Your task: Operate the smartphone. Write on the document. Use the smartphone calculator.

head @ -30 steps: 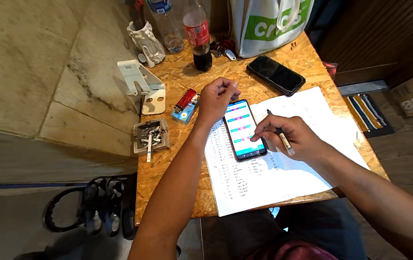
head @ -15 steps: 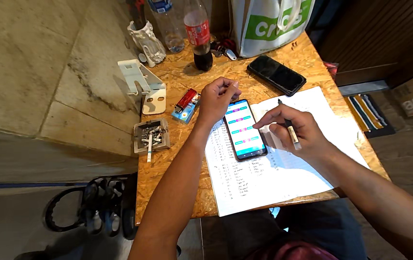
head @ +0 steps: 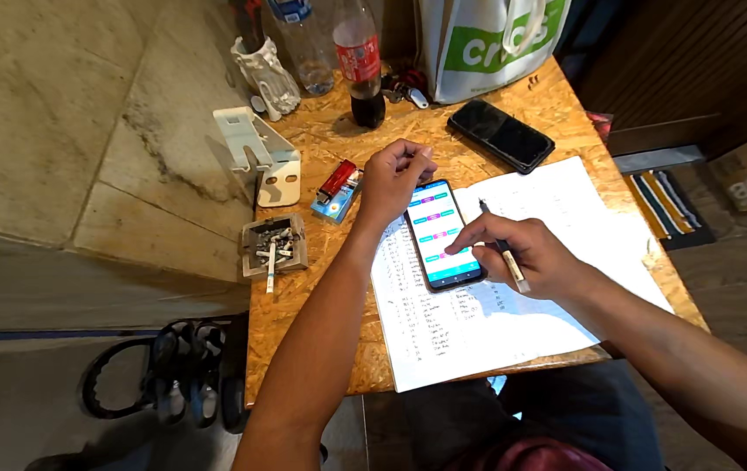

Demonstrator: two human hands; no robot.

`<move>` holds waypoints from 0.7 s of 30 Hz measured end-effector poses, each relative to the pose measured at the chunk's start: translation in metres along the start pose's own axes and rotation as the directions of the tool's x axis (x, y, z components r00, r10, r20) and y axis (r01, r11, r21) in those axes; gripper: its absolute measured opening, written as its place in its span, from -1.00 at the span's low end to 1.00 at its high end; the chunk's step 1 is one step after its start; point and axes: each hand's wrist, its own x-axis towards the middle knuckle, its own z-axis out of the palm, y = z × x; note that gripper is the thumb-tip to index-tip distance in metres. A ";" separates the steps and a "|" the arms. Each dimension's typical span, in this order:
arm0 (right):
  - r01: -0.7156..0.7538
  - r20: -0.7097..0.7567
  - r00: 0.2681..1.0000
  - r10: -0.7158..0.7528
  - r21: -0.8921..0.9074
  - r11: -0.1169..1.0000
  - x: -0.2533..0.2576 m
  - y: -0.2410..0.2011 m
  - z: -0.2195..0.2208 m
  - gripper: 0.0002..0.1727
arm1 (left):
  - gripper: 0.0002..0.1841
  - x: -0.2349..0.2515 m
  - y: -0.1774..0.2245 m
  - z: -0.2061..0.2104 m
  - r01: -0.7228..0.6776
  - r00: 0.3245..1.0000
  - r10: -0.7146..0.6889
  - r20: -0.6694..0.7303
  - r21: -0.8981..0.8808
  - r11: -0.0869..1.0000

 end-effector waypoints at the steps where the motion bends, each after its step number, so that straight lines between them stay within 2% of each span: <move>1: -0.007 -0.031 1.000 0.007 0.003 1.000 0.001 0.000 -0.002 -0.74 | -0.79 0.000 0.000 0.000 0.001 1.000 -0.001 0.000 -0.003 1.000; 5: -0.075 -0.144 0.987 0.069 -0.042 0.996 0.003 -0.003 -0.007 -0.73 | -0.80 0.000 0.001 0.000 0.006 1.000 -0.006 -0.006 -0.001 1.000; 12: -0.106 -0.076 0.992 0.096 -0.142 0.984 0.003 0.000 -0.003 -0.70 | -0.81 -0.001 0.001 -0.001 -0.004 1.000 0.004 -0.003 0.007 1.000; 17: -0.102 -0.138 0.986 0.093 -0.062 0.993 0.003 -0.003 -0.007 -0.71 | -0.80 -0.001 0.001 0.000 0.001 1.000 -0.001 -0.007 0.013 1.000; 21: -0.091 -0.089 0.992 0.085 -0.070 0.993 0.002 -0.002 -0.005 -0.71 | -0.80 -0.001 0.002 0.000 0.001 1.000 -0.001 0.003 0.006 1.000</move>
